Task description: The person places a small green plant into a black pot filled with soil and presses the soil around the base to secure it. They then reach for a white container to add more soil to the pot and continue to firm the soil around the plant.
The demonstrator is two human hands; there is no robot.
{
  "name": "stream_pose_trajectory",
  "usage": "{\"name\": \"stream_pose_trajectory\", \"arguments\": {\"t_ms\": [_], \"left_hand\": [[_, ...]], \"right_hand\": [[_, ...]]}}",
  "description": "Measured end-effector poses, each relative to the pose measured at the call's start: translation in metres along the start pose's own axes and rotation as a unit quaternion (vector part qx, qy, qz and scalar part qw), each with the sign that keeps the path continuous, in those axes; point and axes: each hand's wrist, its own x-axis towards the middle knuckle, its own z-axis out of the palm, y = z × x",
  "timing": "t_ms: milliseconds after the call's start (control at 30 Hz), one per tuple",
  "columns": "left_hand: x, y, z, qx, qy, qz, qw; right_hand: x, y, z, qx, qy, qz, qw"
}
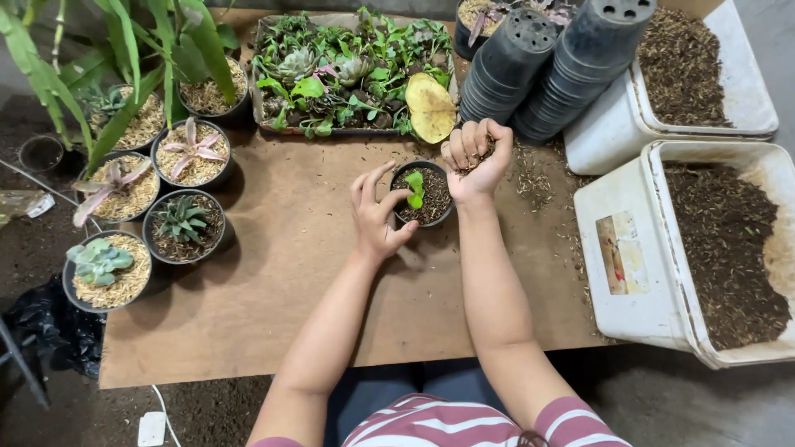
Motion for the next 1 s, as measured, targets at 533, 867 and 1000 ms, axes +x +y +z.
{"name": "stream_pose_trajectory", "arguments": {"t_ms": [533,867,1000], "left_hand": [[0.010,-0.002,0.001,-0.077,-0.055,-0.040,0.995],[0.006,0.005,0.002,-0.087,-0.051,0.015,0.995],[0.000,0.004,0.003,-0.079,-0.040,0.024,0.996]], "right_hand": [[0.017,0.016,0.014,-0.103,-0.065,0.060,0.991],[0.015,0.000,0.024,-0.113,-0.056,0.047,0.991],[0.014,-0.002,0.028,-0.116,-0.051,0.055,0.990]]}}
